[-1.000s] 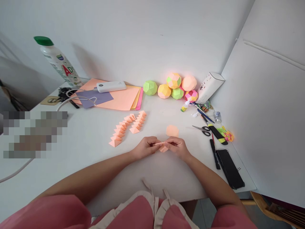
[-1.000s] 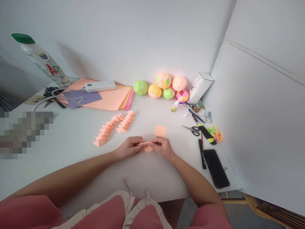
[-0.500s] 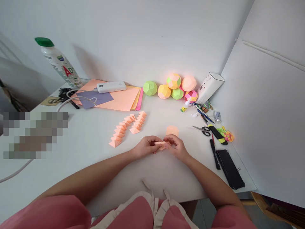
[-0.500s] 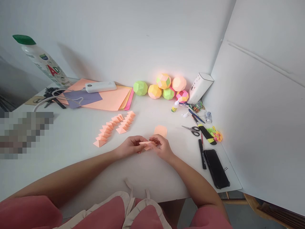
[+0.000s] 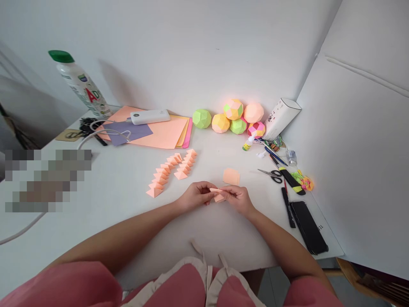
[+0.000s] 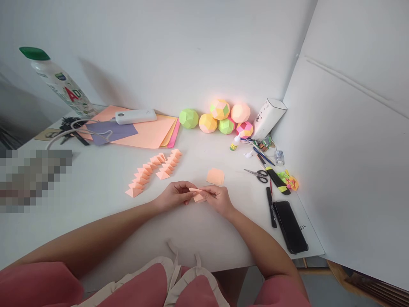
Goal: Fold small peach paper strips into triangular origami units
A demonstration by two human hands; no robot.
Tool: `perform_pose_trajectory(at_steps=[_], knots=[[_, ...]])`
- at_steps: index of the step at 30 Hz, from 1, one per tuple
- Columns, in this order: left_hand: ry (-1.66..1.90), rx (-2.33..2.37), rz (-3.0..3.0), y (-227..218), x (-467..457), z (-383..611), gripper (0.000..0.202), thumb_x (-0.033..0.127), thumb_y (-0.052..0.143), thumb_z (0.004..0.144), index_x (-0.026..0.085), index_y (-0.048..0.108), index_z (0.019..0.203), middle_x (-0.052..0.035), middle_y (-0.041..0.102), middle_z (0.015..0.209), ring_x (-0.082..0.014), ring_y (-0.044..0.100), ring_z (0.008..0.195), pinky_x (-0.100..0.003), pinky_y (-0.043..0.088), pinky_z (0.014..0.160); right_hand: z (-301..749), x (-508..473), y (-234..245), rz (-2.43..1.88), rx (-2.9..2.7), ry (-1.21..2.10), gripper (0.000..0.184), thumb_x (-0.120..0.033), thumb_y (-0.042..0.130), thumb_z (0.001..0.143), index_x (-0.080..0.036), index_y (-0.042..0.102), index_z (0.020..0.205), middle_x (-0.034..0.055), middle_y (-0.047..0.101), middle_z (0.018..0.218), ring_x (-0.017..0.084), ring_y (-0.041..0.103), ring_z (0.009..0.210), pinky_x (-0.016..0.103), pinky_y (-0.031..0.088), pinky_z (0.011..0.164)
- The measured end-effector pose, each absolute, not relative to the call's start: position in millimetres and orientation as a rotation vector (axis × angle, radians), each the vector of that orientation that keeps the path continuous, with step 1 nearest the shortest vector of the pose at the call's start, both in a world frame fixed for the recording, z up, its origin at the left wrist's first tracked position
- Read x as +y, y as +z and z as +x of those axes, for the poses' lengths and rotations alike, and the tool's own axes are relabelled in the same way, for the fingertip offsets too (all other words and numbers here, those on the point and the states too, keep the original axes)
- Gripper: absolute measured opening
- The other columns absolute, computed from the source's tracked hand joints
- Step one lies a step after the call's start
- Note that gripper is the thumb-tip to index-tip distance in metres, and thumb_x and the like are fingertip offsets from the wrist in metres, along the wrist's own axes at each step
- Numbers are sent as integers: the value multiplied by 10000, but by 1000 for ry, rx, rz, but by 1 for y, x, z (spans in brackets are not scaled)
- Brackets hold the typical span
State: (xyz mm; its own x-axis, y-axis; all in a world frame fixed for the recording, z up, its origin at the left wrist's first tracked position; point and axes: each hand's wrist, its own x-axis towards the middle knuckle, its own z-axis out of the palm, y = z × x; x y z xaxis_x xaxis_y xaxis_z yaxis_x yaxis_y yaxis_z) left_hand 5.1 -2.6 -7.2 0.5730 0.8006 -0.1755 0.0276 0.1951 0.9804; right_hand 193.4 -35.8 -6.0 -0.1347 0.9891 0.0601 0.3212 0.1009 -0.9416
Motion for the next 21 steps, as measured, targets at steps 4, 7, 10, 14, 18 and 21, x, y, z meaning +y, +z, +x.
perform_pose_trajectory(at_steps=[4,7,10,14,18,21], knots=[[647,836,1281,-11,-1,5,340,460,647,693,146,609,820,28,517,529,-86,473,482,-217,384,471,193,-36,-5,-1347,-1602,1051,242,-384,590,779,-197,726,851,27,671,688,122,536,554,236,435,494],[648,836,1297,-12,-1,4,347,474,626,710,145,608,817,32,505,504,-84,464,469,-214,369,468,193,-36,-4,-1359,-1597,1054,242,-377,594,773,-184,726,836,23,653,661,112,511,536,229,411,480],[644,840,1293,-11,-1,4,335,471,623,716,146,604,798,37,502,482,-81,458,455,-211,361,467,193,-36,-3,-1361,-1591,1072,245,-377,596,768,-173,723,814,21,637,644,112,502,530,227,399,472],[649,855,1289,-9,-2,4,334,473,629,710,150,602,788,40,500,474,-81,455,449,-213,363,468,194,-36,-3,-1360,-1607,1077,255,-380,586,775,-167,721,810,11,603,600,102,467,501,225,374,456],[644,875,1306,-8,-2,4,354,496,621,705,149,599,778,38,495,477,-81,450,444,-216,361,459,195,-36,-4,-1359,-1617,1082,257,-385,578,780,-167,712,793,6,594,588,100,461,493,223,371,449],[637,862,1306,-9,-2,4,361,500,617,708,146,593,776,39,494,475,-78,442,440,-215,355,457,193,-37,-4,-1326,-1632,1087,240,-369,572,790,-169,701,824,23,632,666,115,514,556,230,415,496]])
